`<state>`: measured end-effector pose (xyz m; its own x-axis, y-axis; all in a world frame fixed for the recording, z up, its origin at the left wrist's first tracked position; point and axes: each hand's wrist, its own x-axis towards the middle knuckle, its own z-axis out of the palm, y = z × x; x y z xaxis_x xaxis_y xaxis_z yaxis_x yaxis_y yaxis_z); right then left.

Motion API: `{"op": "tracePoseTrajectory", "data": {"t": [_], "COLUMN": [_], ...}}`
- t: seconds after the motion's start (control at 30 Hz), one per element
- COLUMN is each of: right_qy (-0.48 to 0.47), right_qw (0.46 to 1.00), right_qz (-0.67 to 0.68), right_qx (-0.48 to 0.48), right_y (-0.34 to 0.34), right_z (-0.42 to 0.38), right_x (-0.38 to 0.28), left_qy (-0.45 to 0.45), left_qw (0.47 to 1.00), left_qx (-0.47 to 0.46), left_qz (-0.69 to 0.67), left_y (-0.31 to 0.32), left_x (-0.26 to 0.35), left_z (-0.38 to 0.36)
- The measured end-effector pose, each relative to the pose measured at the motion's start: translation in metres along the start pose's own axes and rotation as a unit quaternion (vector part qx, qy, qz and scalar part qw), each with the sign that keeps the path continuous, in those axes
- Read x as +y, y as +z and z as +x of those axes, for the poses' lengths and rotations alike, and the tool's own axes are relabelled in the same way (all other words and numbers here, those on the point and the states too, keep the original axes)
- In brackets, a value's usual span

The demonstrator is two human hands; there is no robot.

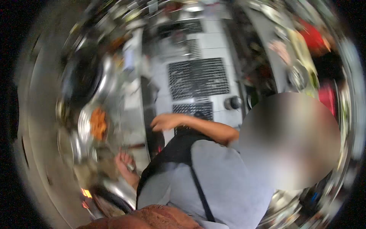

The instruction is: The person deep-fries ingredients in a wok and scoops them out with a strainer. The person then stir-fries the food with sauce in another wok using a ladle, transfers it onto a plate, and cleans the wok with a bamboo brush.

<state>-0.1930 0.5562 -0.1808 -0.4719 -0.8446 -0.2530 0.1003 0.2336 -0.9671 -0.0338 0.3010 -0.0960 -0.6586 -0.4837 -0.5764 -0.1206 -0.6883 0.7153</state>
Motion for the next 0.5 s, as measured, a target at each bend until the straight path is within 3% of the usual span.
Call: {"op": "tracePoseTrajectory", "data": {"t": [0.03,0.07,0.13,0.17,0.27,0.33,0.5], "right_qy": [0.03,0.021,0.068,0.162,0.114,0.082,-0.145], "right_qw": [0.999,0.997,0.993,0.98,0.989,0.992,0.966], "right_qz": [-0.009,-0.009,0.023,0.05,0.017,-0.081,-0.215], "right_qx": [0.035,0.073,0.098,0.103,0.096,0.059,-0.001], "right_y": [-0.007,-0.009,-0.019,-0.025,-0.024,-0.01,0.059], "right_z": [-0.009,-0.002,-0.018,-0.016,0.008,0.03,0.098], "right_x": [0.006,0.053,0.029,0.027,0.039,0.018,-0.005], "left_qy": [0.03,0.025,0.02,0.022,0.053,0.07,0.108], "left_qw": [0.999,0.999,0.997,0.996,0.992,0.988,0.981], "left_qx": [0.022,0.008,-0.016,-0.023,0.007,0.001,0.007], "left_qz": [-0.004,-0.026,-0.068,-0.086,-0.114,-0.138,-0.161], "left_y": [-0.004,-0.024,-0.047,-0.048,-0.046,-0.057,-0.069], "left_x": [0.002,0.003,0.004,0.007,0.013,0.01,0.004], "left_z": [-0.013,-0.011,-0.02,-0.024,-0.036,-0.044,-0.067]}}
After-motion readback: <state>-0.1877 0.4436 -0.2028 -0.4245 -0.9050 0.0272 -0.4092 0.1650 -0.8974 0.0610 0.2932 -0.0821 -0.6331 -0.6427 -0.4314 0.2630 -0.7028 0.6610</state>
